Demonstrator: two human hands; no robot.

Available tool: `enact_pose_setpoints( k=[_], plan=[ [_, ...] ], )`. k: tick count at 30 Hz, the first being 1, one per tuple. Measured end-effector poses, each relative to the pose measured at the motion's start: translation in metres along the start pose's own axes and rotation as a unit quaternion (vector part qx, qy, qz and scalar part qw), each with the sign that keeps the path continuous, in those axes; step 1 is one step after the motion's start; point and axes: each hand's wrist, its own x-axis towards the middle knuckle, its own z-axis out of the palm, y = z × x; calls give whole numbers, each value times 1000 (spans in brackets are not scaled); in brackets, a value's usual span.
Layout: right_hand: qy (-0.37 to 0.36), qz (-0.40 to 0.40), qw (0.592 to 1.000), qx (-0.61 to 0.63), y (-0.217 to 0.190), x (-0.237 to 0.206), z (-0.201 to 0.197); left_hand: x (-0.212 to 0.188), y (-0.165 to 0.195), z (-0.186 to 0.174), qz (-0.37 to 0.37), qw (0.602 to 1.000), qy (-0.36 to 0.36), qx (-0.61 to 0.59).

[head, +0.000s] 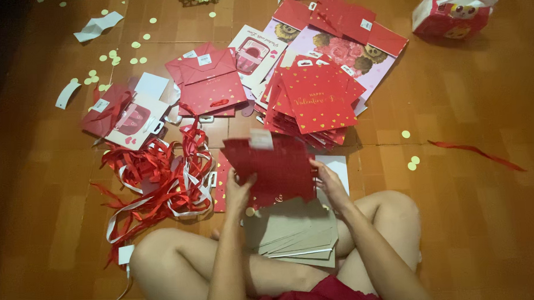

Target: The person sits on the floor and assembles small red gift boxes by inserting folded inserts into envelopes and closing them. The person handles multiple boxes one at a time, stacking completed units nearby.

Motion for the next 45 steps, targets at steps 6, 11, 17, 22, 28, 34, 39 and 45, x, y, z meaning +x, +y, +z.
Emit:
enact_pose_setpoints(
  k=[6,11,17,22,28,34,39,45],
  plan=[
    [-30,-9,981,-192,-1,-5,35,-1,-15,0,-114,950,42,289],
    [43,-16,974,-220,-19,-19,50,4,-17,2,-123,983,89,98],
    [158,-286,918,-224,-52,5,38,4,-18,2,-178,981,73,-13],
    [148,-304,940,-47,-93,33,20,-13,-20,14,-86,969,-62,224],
    [263,-64,958,-92,-82,53,-9,-20,-20,18,-65,940,-132,309],
    [157,-127,896,-396,-13,33,11,-26,-24,23,-114,876,-233,407],
    [34,-43,869,-492,-8,18,41,-19,-22,16,-109,925,-126,342],
    [-10,-42,855,-517,-3,-1,57,-4,-20,1,-84,896,65,431]
  ],
)
